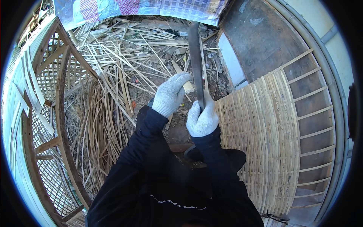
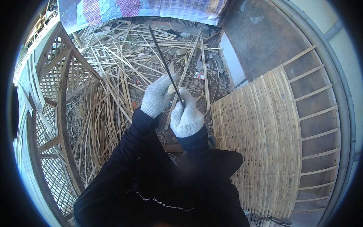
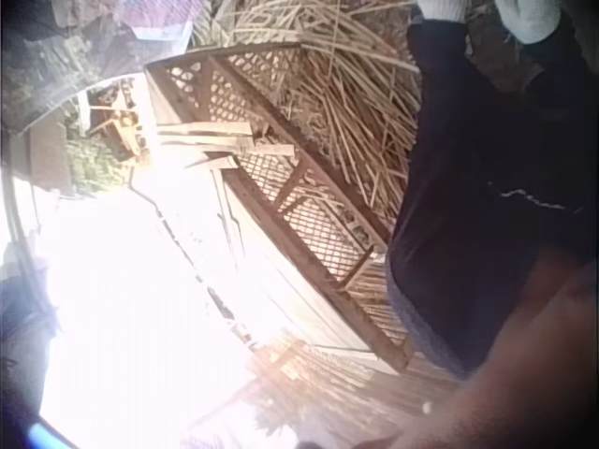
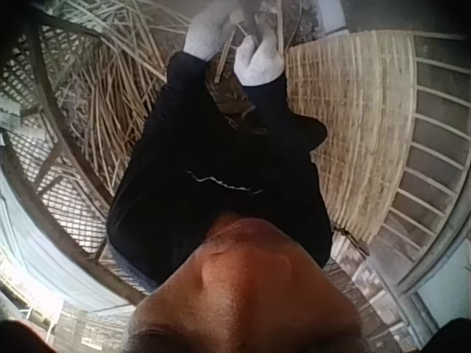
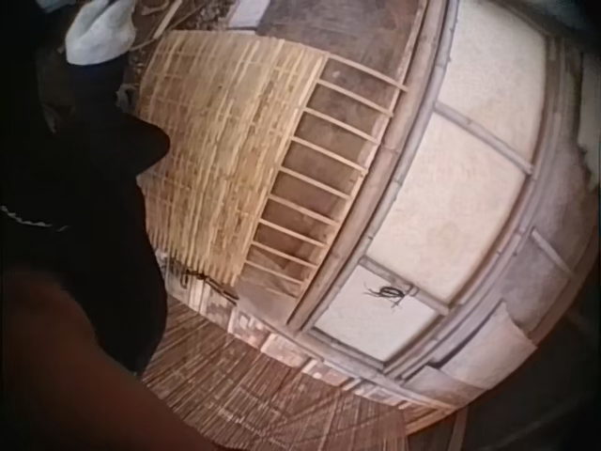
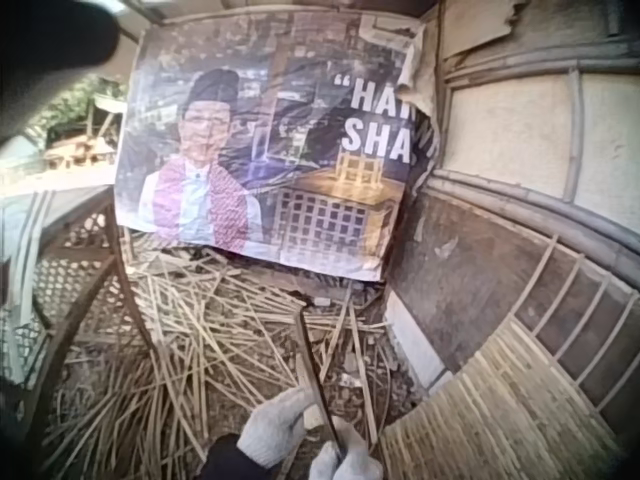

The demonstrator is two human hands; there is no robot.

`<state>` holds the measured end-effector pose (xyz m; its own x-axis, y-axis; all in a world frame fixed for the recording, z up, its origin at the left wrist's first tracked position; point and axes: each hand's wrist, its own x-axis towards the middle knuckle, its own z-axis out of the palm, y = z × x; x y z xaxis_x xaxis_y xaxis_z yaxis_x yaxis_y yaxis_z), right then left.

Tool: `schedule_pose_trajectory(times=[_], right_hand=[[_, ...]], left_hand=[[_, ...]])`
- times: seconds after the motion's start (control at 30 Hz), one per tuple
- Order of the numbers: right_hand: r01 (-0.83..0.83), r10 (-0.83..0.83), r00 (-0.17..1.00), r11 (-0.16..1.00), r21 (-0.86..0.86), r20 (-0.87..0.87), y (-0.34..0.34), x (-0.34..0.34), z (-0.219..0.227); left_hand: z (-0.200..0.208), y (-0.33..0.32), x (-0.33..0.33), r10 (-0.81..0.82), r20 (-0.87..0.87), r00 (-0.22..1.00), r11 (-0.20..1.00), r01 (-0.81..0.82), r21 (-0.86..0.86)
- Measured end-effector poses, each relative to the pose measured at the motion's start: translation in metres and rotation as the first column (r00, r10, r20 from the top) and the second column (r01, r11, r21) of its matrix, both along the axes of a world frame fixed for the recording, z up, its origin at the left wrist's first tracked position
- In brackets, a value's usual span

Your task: Shaving and refining bamboo strips using a large machete to prepare them for weaving.

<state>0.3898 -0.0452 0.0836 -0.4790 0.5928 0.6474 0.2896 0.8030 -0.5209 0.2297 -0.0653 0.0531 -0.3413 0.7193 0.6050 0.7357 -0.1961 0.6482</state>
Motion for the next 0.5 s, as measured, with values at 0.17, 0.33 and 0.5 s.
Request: schedule_pose_trajectory(times=[0.17,0.33,0.5], right_hand=[[0.014,-0.018,0.996,0.999,-0.047,-0.085,-0.005,-0.004,0.007],[0.013,-0.008,0.998,0.997,-0.075,0.062,0.014,0.001,-0.012],[0.020,-0.016,0.992,0.999,0.028,-0.125,-0.003,0.003,-0.013]], left_hand=[[0.003,-0.002,-0.001,-0.011,0.020,1.000,1.000,0.011,0.004],[-0.003,0.002,0.002,-0.026,-0.065,0.998,1.000,0.026,-0.002],[-0.004,-0.002,0.000,0.005,-0.051,0.999,1.000,-0.004,0.008]])
